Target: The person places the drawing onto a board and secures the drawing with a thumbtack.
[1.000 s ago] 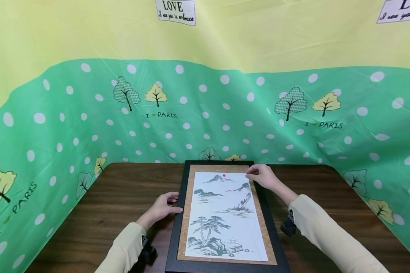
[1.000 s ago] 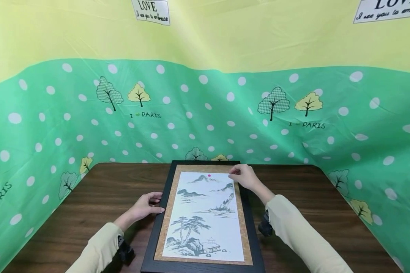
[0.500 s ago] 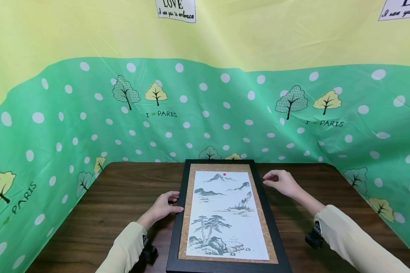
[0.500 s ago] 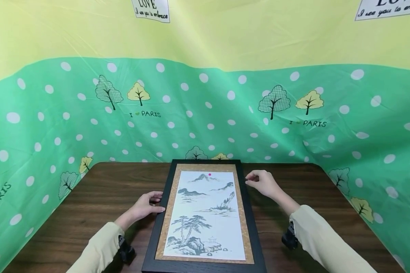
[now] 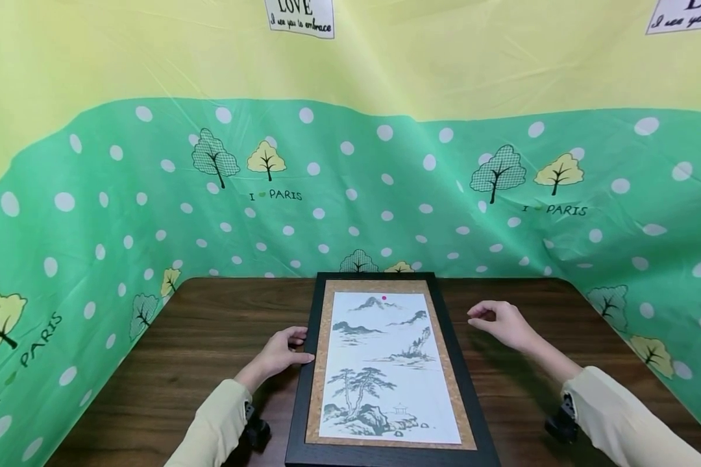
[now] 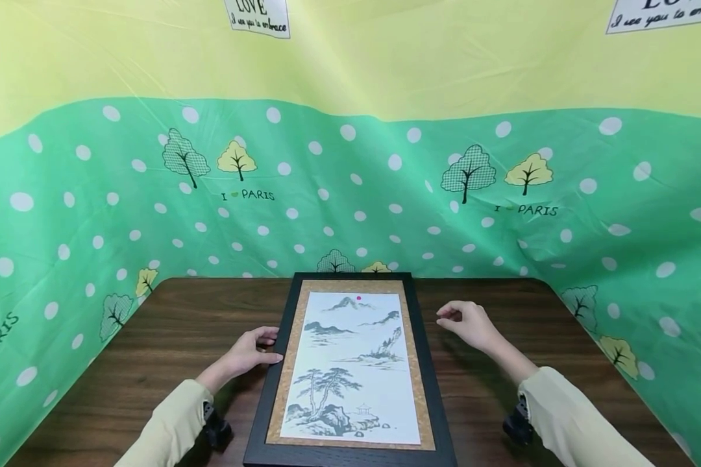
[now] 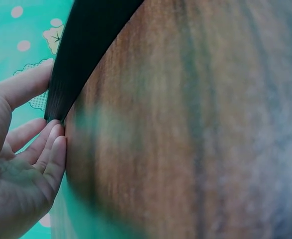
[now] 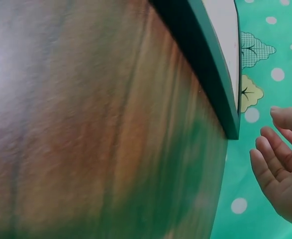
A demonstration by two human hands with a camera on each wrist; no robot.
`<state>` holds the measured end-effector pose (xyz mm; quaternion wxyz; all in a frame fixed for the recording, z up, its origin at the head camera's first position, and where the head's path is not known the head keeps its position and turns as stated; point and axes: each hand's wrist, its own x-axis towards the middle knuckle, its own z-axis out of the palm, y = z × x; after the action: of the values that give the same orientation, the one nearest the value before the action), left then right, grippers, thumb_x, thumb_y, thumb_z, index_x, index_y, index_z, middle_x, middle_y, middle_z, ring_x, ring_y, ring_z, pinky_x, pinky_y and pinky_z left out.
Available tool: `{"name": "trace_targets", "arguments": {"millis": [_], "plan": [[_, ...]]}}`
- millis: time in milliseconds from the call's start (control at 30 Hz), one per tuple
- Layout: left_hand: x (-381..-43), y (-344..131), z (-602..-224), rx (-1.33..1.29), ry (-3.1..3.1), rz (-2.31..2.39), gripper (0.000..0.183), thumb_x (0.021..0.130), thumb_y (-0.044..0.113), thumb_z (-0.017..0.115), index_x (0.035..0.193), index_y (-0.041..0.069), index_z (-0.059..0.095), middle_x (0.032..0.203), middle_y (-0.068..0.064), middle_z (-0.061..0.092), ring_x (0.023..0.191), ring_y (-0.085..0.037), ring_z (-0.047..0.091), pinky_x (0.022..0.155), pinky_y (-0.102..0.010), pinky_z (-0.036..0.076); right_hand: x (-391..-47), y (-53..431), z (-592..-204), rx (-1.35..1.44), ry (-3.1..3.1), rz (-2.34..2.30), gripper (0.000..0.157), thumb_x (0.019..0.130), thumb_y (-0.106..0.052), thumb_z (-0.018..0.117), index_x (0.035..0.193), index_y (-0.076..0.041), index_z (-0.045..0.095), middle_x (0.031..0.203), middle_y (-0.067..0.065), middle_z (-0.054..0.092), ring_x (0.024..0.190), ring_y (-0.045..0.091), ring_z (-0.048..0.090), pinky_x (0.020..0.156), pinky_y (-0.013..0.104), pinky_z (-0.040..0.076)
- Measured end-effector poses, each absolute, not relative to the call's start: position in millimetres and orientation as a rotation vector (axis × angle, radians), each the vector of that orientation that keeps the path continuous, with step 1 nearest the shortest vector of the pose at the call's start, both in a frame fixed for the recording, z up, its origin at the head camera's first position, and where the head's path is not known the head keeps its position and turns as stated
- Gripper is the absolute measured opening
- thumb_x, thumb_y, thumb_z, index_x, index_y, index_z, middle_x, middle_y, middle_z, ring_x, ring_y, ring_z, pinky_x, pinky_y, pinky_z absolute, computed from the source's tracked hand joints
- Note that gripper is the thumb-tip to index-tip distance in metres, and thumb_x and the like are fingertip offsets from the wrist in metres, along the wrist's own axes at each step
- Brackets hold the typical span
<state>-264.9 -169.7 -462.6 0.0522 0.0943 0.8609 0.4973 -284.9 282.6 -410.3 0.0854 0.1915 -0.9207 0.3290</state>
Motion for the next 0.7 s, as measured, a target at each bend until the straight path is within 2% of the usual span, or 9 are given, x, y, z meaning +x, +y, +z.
{"name": "trace_targets", "arguments": {"millis": [433, 567, 700], "plan": [[-265.0, -173.3, -454.2, 0.408, 2.674, 1.396, 0.058, 0.075, 0.009, 0.073, 0.124, -0.009, 0.047, 0.114, -0.018, 0.056, 0.102, -0.032, 0.052, 0.084, -0.042, 0.046, -274.7, 297.8, -418.7, 0.580, -2.749, 0.941, 0.017, 0.083, -0.012, 0.065, 0.096, 0.001, 0.065, 0.083, 0.002, 0.063, 0.073, 0.011, 0.056, 0.063, 0.023, 0.048], [-263.8, -173.4, -451.1, 0.456, 2.739, 1.359, 0.048, 0.079, 0.005, 0.068, 0.120, -0.010, 0.049, 0.110, -0.018, 0.057, 0.099, -0.031, 0.054, 0.082, -0.043, 0.046, -273.0, 302.1, -421.8, 0.649, -2.720, 0.738, 0.025, 0.085, -0.016, 0.064, 0.104, 0.000, 0.063, 0.093, 0.008, 0.065, 0.084, 0.020, 0.060, 0.071, 0.035, 0.050], [-264.4, -178.3, -445.6, 0.465, 2.878, 1.243, 0.033, 0.088, 0.002, 0.055, 0.117, -0.011, 0.052, 0.111, -0.022, 0.057, 0.101, -0.034, 0.055, 0.084, -0.045, 0.044, -272.5, 304.0, -422.7, 0.685, -2.728, 0.489, 0.036, 0.086, -0.021, 0.062, 0.116, -0.002, 0.059, 0.113, 0.018, 0.059, 0.104, 0.034, 0.053, 0.084, 0.050, 0.043]]}}
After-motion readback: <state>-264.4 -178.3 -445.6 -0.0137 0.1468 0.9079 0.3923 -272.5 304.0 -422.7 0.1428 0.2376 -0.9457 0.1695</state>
